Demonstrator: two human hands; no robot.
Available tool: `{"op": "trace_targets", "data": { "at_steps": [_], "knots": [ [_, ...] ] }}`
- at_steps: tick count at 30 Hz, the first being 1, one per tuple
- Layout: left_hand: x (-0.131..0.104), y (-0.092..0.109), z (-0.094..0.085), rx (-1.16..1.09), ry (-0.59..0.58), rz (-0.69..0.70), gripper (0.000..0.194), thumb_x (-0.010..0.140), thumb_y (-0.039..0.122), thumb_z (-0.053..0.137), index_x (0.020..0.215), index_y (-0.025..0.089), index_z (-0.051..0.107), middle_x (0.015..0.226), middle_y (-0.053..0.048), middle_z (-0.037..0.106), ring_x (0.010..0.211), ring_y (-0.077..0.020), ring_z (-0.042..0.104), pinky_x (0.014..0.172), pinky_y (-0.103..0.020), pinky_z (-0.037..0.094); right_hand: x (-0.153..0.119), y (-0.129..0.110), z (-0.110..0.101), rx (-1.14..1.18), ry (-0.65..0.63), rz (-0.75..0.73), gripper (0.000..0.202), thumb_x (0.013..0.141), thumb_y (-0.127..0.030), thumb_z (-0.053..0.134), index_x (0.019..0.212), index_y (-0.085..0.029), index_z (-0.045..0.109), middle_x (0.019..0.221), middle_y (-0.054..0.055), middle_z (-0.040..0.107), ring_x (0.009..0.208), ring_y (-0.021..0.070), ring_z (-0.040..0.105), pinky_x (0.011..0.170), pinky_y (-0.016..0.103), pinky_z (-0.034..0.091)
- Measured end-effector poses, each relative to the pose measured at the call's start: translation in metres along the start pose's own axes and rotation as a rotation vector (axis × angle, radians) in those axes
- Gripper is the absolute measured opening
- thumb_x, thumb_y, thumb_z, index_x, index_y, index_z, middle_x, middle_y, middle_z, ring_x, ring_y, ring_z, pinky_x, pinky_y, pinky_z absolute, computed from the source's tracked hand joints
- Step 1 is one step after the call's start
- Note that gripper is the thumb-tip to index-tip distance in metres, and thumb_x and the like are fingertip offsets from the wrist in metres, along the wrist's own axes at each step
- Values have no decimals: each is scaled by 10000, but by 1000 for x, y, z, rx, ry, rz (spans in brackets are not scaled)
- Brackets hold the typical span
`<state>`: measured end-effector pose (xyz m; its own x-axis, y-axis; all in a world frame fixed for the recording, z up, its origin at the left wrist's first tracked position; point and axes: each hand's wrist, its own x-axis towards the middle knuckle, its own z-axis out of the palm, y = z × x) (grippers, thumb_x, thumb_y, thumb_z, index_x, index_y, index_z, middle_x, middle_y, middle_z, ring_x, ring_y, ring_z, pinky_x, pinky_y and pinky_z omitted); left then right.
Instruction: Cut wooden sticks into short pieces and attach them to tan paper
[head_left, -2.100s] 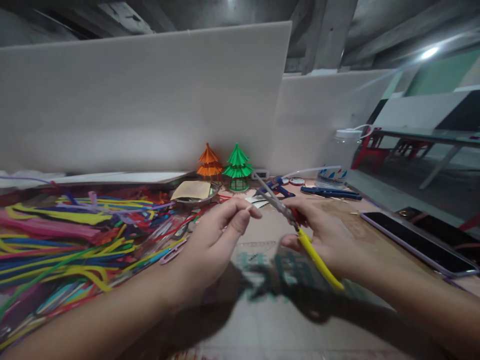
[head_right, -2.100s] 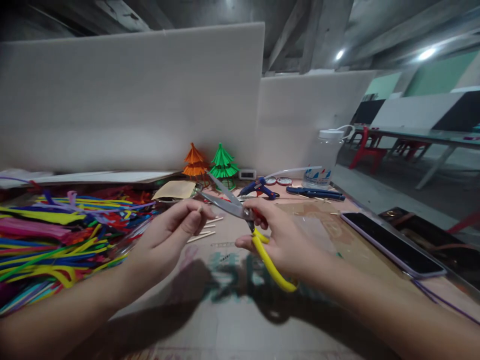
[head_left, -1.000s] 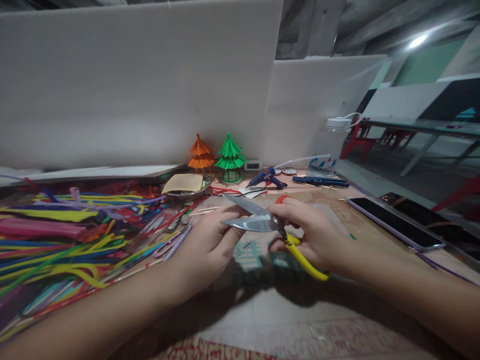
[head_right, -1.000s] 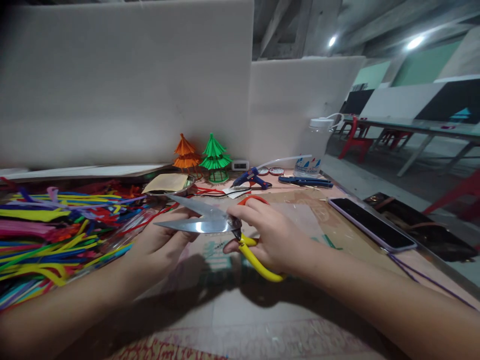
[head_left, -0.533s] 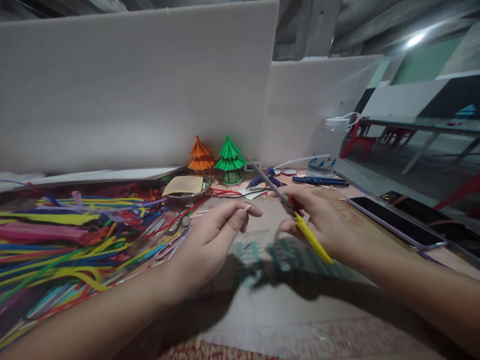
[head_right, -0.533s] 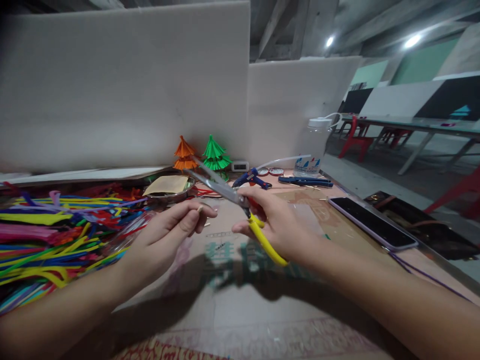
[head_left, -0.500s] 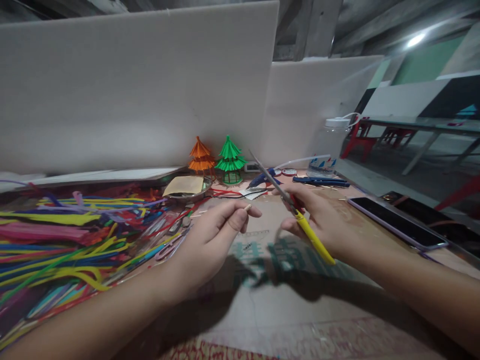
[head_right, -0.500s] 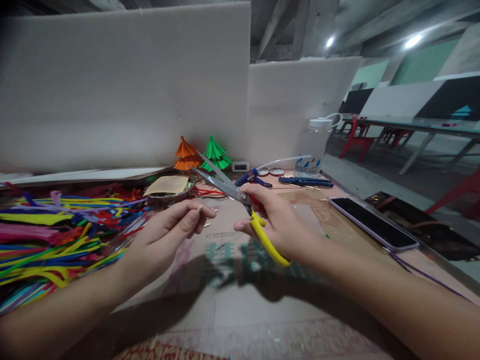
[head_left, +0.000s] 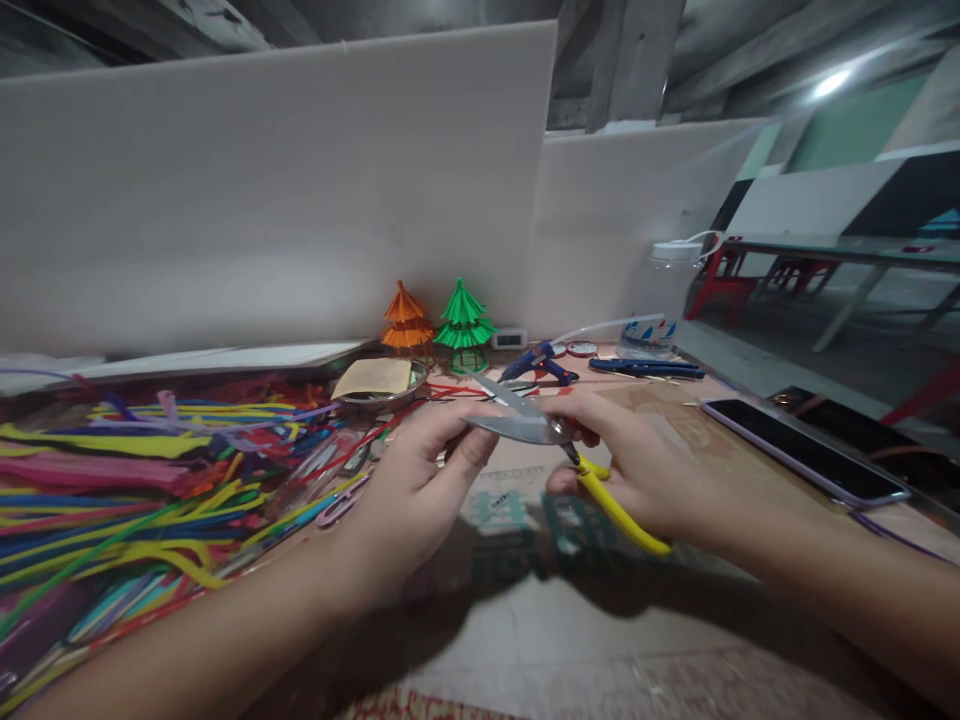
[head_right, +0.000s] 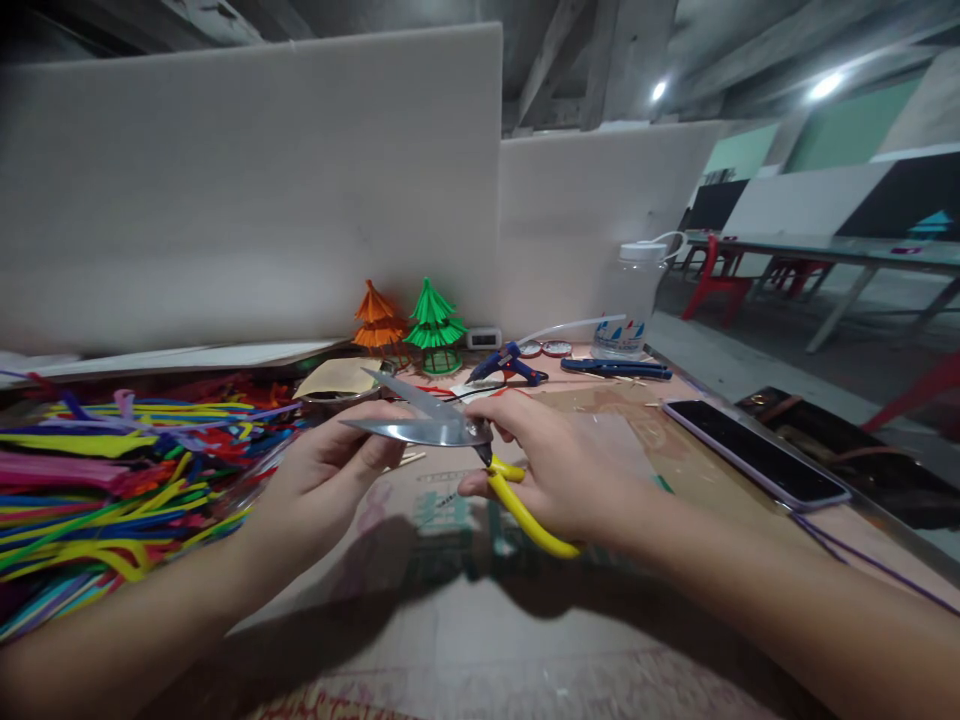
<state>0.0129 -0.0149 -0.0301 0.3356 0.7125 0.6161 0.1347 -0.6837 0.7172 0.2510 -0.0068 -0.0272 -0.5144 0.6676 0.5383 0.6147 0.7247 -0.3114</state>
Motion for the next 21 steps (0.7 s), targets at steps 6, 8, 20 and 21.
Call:
{"op": "trace_targets", "data": {
  "at_steps": [6, 8, 20, 21],
  "knots": [
    [-1, -2, -1, 148, 28, 1, 147, 981, 253, 596, 968, 207, 734, 1025, -34, 744, 937, -171, 659, 826, -280, 488, -4, 1, 2, 28, -13, -16, 541, 888, -567, 693, 1303, -233, 601, 1016, 76, 658, 867, 214, 584, 725, 319, 468],
    [-1, -1, -2, 174, 28, 35, 156, 972, 242, 590, 947, 190, 735, 1022, -48, 750, 932, -179, 667, 837, -295, 495, -5, 0, 1, 22, -19, -27, 540, 896, -565, 685, 1316, -238, 595, 1015, 73, 657, 858, 209, 578, 713, 310, 454],
    [-1, 1, -2, 166, -35, 84, 223, 953, 144, 559, 1008, 213, 764, 1105, -55, 766, 1021, -201, 693, 892, -322, 510, -7, -1, -4, -208, -31, -37, 519, 901, -523, 673, 1343, -256, 627, 981, 81, 673, 813, 217, 601, 690, 306, 443],
    [-1, 0, -1, 155, -47, 84, 231, 959, 144, 554, 1023, 218, 763, 1116, -54, 763, 1032, -201, 691, 903, -324, 509, -7, -3, -5, -212, -36, -47, 508, 904, -510, 672, 1340, -255, 630, 969, 82, 676, 817, 221, 607, 696, 310, 453]
  ]
}}
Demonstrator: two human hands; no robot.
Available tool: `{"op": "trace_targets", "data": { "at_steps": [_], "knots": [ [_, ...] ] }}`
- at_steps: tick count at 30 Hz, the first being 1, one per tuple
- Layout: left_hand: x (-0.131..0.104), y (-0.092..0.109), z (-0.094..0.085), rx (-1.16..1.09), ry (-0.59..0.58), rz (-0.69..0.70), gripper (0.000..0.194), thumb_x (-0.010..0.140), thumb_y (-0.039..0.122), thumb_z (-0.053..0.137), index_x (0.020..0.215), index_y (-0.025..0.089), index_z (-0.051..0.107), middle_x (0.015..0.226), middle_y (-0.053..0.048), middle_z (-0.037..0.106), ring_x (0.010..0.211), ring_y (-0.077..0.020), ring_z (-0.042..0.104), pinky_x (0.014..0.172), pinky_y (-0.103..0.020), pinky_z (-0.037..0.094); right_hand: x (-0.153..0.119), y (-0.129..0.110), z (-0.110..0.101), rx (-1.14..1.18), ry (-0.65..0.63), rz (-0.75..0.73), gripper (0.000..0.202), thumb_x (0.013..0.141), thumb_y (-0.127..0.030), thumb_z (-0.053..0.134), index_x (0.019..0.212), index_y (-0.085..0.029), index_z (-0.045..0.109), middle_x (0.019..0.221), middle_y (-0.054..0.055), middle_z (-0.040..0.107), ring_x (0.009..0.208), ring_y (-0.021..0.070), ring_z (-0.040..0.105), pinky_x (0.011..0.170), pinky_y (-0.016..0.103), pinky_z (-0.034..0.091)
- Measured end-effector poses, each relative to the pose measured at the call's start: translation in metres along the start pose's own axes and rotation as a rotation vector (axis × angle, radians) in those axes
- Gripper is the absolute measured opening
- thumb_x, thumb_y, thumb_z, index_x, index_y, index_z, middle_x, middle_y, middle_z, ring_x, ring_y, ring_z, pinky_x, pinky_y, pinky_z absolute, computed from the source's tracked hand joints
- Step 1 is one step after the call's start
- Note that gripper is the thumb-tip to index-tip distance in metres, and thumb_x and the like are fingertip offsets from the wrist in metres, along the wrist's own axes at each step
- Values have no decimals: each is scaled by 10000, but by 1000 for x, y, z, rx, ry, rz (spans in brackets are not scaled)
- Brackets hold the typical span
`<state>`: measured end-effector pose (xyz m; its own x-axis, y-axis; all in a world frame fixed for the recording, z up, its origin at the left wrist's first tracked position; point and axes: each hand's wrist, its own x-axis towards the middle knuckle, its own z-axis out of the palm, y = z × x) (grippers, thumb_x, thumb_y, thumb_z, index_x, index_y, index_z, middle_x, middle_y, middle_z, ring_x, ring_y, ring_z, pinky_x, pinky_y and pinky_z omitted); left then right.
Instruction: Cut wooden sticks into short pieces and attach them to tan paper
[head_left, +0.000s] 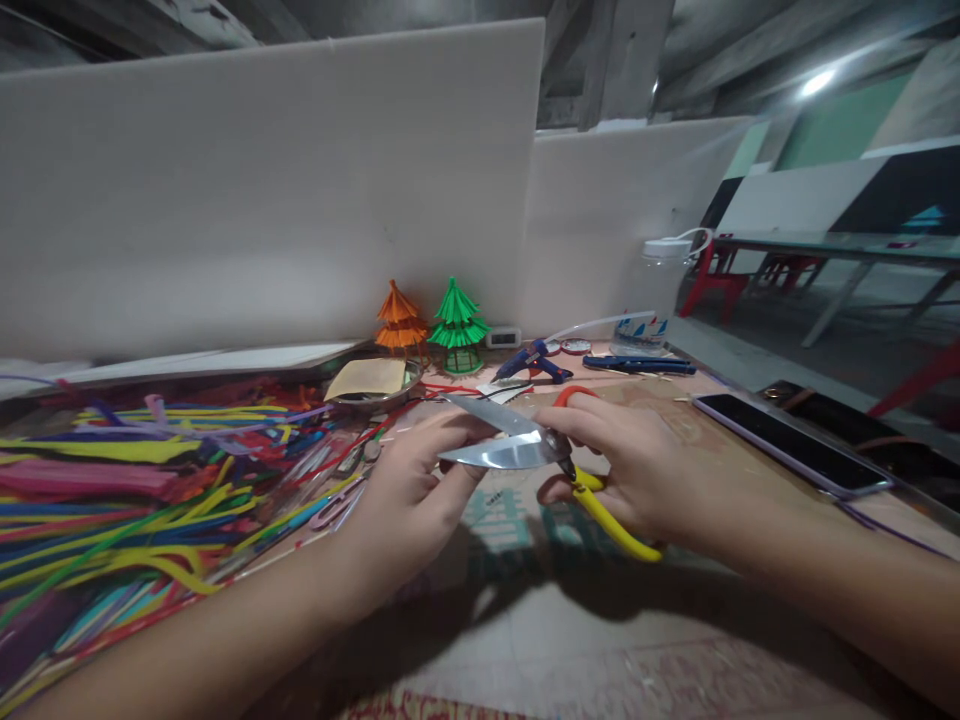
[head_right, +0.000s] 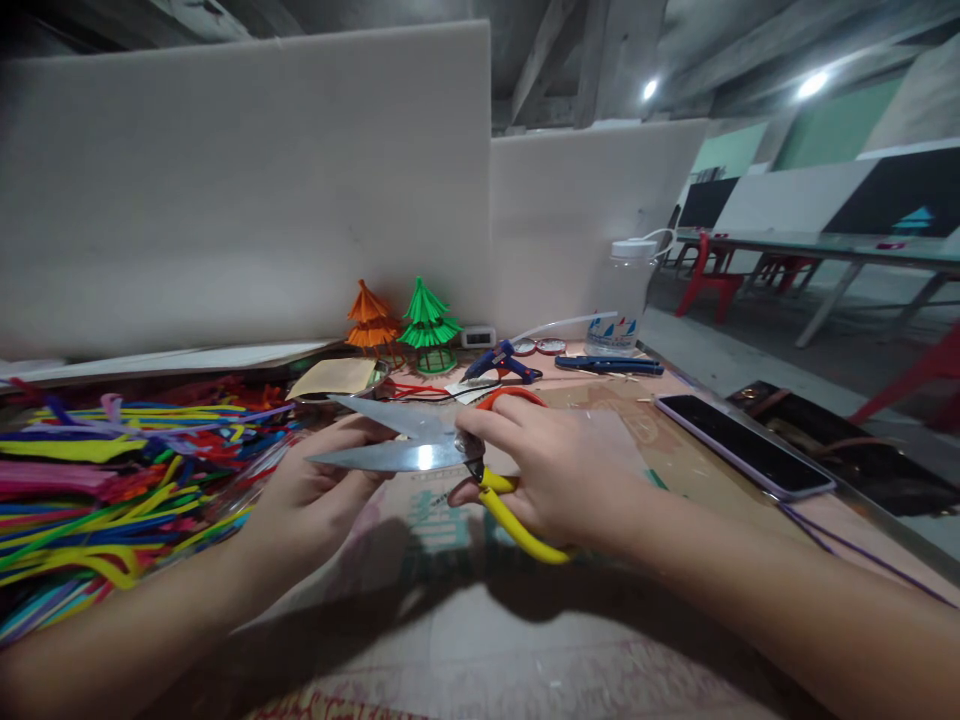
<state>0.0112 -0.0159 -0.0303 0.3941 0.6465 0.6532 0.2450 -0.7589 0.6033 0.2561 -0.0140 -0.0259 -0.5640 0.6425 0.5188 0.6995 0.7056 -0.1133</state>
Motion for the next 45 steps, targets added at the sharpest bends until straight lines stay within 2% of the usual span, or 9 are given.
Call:
{"op": "trace_targets", "data": {
  "at_steps": [4, 8, 15, 18, 22, 26, 29, 36, 45],
  "knots": [
    [-2, -3, 2, -43, -19, -29, 205, 991, 192, 557, 1052, 236, 748, 1087, -40, 751, 1020, -197, 673, 918, -329, 500, 4, -7, -11, -4, -28, -22, 453, 908, -464, 677, 1304, -246, 656, 919, 81, 697, 829, 228, 631, 713, 321, 485],
    [-4, -3, 3, -73, -27, -99, 192, 1030, 275, 534, 1044, 237, 722, 933, -18, 719, 869, -167, 640, 804, -297, 483, 6, -10, -11, 89, -53, 39, 348, 927, -436, 670, 1212, -237, 693, 773, 29, 677, 730, 188, 612, 652, 286, 472],
    [5, 1, 2, -340, 3, -297, 338, 1043, 453, 493, 1009, 186, 698, 655, 16, 533, 648, -134, 502, 637, -272, 398, 11, 4, 1, 347, 93, 236, 484, 896, -668, 586, 1054, -217, 662, 755, 19, 616, 640, 167, 530, 551, 284, 406],
    [7, 1, 4, -466, 4, -335, 338, 1027, 485, 511, 1016, 185, 666, 630, 28, 511, 604, -126, 457, 598, -266, 368, 14, 5, -2, 397, 89, 257, 545, 882, -728, 550, 1095, -231, 616, 725, 3, 583, 626, 167, 527, 554, 284, 422],
    [8, -1, 5, -499, 9, -350, 324, 1020, 485, 523, 993, 187, 646, 623, 31, 516, 590, -124, 436, 582, -263, 342, 15, 6, -1, 402, 45, 257, 569, 885, -724, 542, 1133, -217, 610, 776, 30, 624, 656, 188, 561, 566, 297, 453],
    [9, -1, 5, -477, 13, -335, 328, 1016, 493, 526, 961, 187, 631, 630, 26, 556, 601, -127, 463, 590, -264, 354, 12, 6, 5, 358, -10, 246, 539, 862, -601, 669, 1219, -201, 620, 888, 65, 670, 737, 212, 591, 615, 315, 477],
    [8, 1, 4, -380, 3, -309, 374, 1030, 489, 501, 820, 189, 578, 632, 22, 548, 589, -126, 440, 595, -276, 352, 9, 3, 5, 293, -22, 175, 564, 832, -513, 753, 1286, -208, 616, 1016, 89, 691, 810, 217, 609, 675, 323, 493],
    [1, -5, 3, -297, -27, -246, 361, 1062, 451, 454, 864, 187, 601, 756, -3, 585, 660, -130, 515, 659, -286, 390, 6, 0, 3, 235, -40, 110, 563, 852, -510, 743, 1321, -228, 609, 1107, 101, 694, 881, 234, 620, 733, 347, 504],
    [-2, -7, 0, -91, -64, -195, 398, 1071, 373, 427, 743, 193, 563, 798, -22, 611, 795, -169, 559, 767, -317, 406, 4, -2, 4, 270, -27, 80, 570, 855, -497, 752, 1342, -247, 596, 1103, 80, 692, 873, 216, 610, 738, 325, 495]
  ]
}}
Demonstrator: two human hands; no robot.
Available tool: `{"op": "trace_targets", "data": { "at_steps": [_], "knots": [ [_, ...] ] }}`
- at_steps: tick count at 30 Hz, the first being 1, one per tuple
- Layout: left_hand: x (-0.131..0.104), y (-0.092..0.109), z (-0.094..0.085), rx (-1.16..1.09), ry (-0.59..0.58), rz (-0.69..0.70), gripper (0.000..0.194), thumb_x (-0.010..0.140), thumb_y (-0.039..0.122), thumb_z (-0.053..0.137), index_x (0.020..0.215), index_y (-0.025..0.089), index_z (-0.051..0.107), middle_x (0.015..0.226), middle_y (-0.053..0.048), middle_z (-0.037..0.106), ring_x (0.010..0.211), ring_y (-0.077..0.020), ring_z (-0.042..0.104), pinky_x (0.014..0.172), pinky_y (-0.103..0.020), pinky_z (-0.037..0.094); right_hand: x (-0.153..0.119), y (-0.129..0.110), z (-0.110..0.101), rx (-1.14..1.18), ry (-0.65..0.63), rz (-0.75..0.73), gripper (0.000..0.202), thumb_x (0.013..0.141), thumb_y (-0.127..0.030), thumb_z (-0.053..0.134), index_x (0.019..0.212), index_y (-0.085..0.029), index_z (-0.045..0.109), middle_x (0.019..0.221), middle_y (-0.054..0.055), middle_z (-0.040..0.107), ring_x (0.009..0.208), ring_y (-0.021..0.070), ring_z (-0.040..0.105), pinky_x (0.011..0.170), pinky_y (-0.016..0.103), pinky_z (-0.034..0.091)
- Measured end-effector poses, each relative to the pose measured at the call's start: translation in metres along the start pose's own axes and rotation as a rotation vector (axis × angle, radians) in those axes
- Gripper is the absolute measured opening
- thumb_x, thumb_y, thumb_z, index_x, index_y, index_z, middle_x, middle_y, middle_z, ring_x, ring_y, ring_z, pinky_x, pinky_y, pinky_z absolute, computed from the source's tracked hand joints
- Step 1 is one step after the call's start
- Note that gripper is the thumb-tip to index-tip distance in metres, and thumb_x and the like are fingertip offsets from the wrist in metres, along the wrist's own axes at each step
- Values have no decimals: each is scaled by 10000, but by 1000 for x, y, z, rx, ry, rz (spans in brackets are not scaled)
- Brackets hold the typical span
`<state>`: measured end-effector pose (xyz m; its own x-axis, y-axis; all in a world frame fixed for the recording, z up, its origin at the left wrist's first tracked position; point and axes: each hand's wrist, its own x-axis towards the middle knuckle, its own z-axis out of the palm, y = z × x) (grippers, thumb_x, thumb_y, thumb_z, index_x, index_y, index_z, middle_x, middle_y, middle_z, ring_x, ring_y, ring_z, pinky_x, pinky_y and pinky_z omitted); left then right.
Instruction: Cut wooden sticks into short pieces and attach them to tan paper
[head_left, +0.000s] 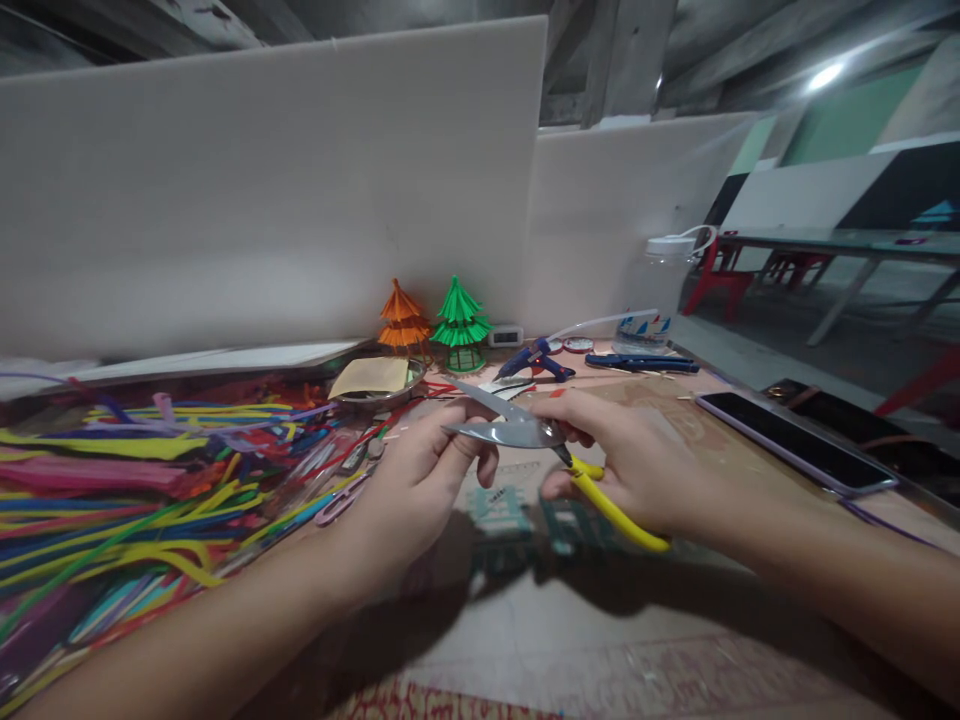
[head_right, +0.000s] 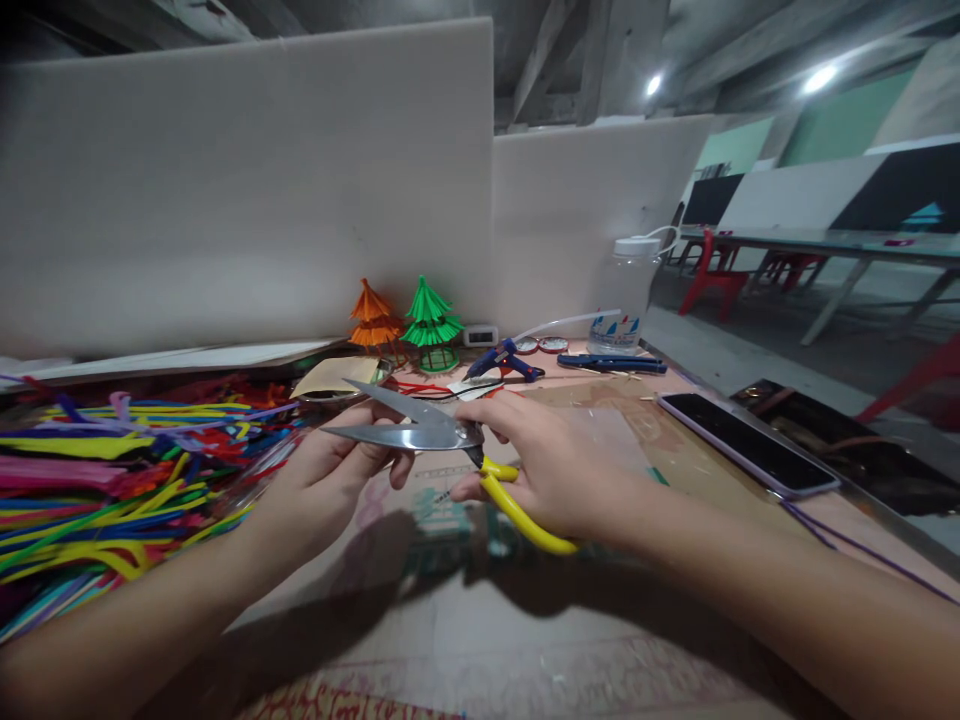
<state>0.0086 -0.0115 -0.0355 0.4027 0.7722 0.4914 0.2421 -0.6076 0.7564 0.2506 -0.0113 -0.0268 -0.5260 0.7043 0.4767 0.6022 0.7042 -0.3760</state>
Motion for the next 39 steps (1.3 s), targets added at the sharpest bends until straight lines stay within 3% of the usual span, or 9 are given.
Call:
{"op": "trace_targets", "data": {
  "at_steps": [8, 13, 16, 21, 27, 31, 34, 39],
  "knots": [
    [-2, 5, 1, 42, -11, 31, 391, 1074, 333, 426, 728, 197, 547, 752, 7, 568, 752, -148, 534, 742, -305, 384, -2, 3, -1, -47, -3, -29, 548, 889, -545, 702, 1338, -245, 609, 1128, 81, 697, 996, 240, 632, 814, 337, 487],
    [-5, 3, 4, 37, 4, -26, 406, 1072, 386, 415, 746, 197, 566, 776, -17, 598, 768, -170, 558, 733, -323, 395, -5, 5, -2, -114, -9, -17, 510, 904, -529, 692, 1339, -271, 626, 935, 35, 728, 758, 183, 625, 616, 279, 402],
    [-5, 1, 5, 19, 21, -31, 381, 1067, 395, 428, 773, 202, 573, 757, -17, 599, 740, -173, 554, 706, -326, 397, -3, 2, -4, -79, -14, -14, 516, 896, -540, 699, 1318, -250, 640, 913, 30, 731, 718, 174, 609, 598, 276, 392],
    [-1, -1, 5, -60, 20, 23, 331, 1076, 405, 413, 870, 204, 576, 741, -6, 580, 727, -164, 545, 739, -327, 411, 0, -1, -4, -27, -3, -35, 618, 860, -615, 701, 1335, -231, 602, 1109, 88, 711, 894, 227, 636, 727, 317, 478],
    [-2, 2, 2, 74, 21, 54, 385, 1075, 343, 417, 746, 196, 553, 749, -6, 570, 726, -155, 534, 721, -325, 380, -1, 5, 0, -75, -5, -55, 605, 892, -618, 658, 1341, -219, 586, 1195, 112, 678, 1082, 279, 625, 871, 384, 482],
    [-3, 2, 2, 101, 10, 41, 387, 1072, 339, 414, 748, 193, 569, 744, -8, 574, 717, -157, 537, 695, -315, 387, -2, 1, -4, -138, -28, -13, 579, 892, -599, 669, 1352, -253, 608, 1039, 74, 708, 897, 243, 644, 709, 330, 462],
    [1, 2, 0, 87, 9, 29, 307, 1073, 334, 401, 903, 192, 615, 752, -6, 591, 709, -159, 558, 704, -306, 424, 1, -1, -9, -160, -43, 42, 471, 887, -536, 710, 1285, -289, 670, 852, 24, 702, 733, 200, 618, 614, 294, 416],
    [21, -2, -18, 268, 3, 11, 252, 1030, 319, 438, 952, 180, 634, 846, -30, 636, 799, -179, 599, 750, -290, 463, 14, 19, -10, -267, 26, 137, 430, 845, -459, 765, 1208, -235, 711, 810, 34, 696, 724, 209, 621, 600, 292, 417]
  ]
}}
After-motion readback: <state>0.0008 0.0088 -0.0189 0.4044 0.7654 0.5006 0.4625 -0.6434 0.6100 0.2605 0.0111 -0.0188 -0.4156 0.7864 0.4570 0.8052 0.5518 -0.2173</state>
